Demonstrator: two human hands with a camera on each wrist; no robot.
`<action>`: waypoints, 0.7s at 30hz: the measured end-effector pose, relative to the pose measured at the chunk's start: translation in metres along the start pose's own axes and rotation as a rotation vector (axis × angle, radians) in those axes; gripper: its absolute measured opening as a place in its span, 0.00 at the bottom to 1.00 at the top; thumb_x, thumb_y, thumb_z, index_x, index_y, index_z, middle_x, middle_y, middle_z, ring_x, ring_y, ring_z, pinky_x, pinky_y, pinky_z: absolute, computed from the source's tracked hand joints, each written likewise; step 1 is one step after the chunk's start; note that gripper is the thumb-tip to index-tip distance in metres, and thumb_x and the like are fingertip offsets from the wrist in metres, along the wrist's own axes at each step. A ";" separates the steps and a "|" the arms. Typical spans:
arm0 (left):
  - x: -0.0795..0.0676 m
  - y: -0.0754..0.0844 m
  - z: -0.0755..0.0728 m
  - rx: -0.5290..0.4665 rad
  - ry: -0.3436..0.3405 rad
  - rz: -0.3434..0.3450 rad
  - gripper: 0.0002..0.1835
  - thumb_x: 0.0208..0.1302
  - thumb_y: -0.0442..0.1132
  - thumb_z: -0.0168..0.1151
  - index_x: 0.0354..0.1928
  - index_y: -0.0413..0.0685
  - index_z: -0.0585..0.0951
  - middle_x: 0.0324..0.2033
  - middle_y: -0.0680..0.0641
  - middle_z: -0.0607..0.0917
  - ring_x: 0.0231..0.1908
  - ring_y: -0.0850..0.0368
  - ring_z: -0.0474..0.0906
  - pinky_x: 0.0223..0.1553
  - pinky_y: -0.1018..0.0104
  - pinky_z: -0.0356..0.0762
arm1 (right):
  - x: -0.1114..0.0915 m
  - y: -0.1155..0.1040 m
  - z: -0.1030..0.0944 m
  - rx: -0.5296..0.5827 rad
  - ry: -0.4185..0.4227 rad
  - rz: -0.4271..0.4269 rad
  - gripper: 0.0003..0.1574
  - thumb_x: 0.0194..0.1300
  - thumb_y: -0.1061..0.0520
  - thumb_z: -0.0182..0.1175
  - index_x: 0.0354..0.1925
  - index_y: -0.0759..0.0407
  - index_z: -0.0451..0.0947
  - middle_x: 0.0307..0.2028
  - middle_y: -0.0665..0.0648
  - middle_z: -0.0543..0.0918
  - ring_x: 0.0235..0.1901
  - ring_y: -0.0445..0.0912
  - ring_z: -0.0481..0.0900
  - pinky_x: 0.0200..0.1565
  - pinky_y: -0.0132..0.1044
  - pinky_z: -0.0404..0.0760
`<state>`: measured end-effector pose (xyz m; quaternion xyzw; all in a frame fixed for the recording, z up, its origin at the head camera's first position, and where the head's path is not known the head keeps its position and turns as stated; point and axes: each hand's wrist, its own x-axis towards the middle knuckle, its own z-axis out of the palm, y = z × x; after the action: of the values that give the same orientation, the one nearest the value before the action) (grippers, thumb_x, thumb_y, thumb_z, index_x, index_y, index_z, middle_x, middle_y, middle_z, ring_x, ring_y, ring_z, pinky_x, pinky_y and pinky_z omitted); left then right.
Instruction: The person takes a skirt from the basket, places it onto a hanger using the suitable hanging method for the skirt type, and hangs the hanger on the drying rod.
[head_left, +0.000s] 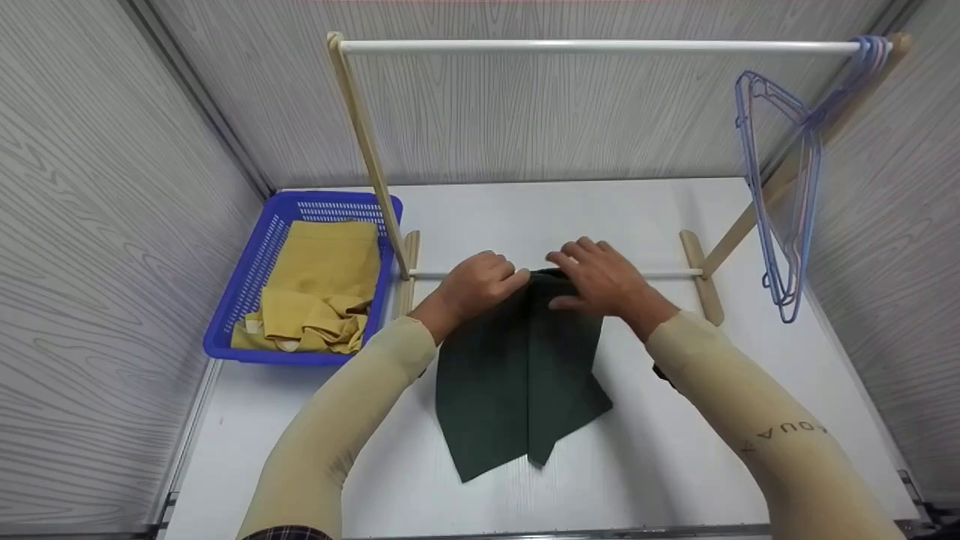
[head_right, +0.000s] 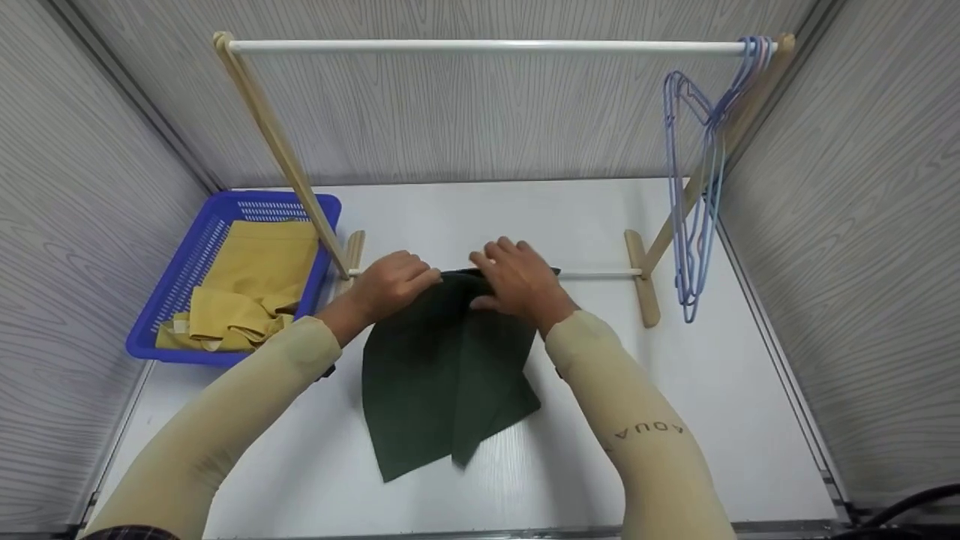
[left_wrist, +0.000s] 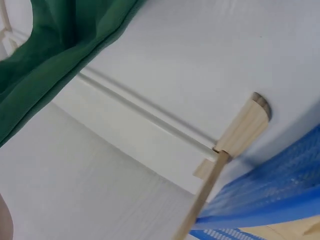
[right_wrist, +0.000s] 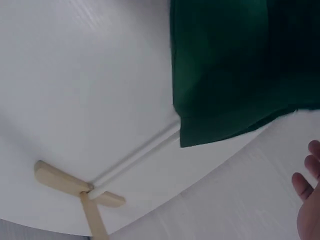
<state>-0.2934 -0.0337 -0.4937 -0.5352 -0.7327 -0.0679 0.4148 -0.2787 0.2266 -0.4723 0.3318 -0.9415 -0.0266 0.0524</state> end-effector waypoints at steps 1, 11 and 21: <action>0.002 0.002 0.001 0.001 0.012 0.017 0.07 0.64 0.26 0.61 0.41 0.44 0.80 0.22 0.47 0.79 0.22 0.55 0.76 0.28 0.64 0.76 | 0.004 -0.006 0.000 0.013 -0.003 -0.044 0.42 0.67 0.31 0.57 0.65 0.57 0.67 0.53 0.60 0.76 0.54 0.56 0.73 0.54 0.53 0.74; -0.004 0.015 0.010 -0.057 0.043 -0.291 0.15 0.67 0.44 0.66 0.43 0.37 0.79 0.27 0.46 0.84 0.25 0.55 0.80 0.30 0.61 0.78 | 0.018 -0.018 0.003 -0.080 0.280 -0.186 0.12 0.74 0.54 0.55 0.37 0.62 0.78 0.32 0.60 0.80 0.35 0.54 0.76 0.37 0.48 0.76; -0.009 0.021 0.009 0.130 -0.146 -0.267 0.18 0.78 0.45 0.48 0.32 0.41 0.77 0.18 0.48 0.76 0.18 0.55 0.74 0.23 0.61 0.70 | 0.019 -0.022 -0.006 0.044 0.211 -0.179 0.15 0.77 0.53 0.52 0.53 0.62 0.74 0.40 0.59 0.82 0.41 0.53 0.78 0.47 0.47 0.79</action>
<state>-0.2801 -0.0266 -0.5127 -0.4086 -0.8285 -0.0360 0.3812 -0.2790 0.1981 -0.4663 0.4163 -0.8978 0.0247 0.1414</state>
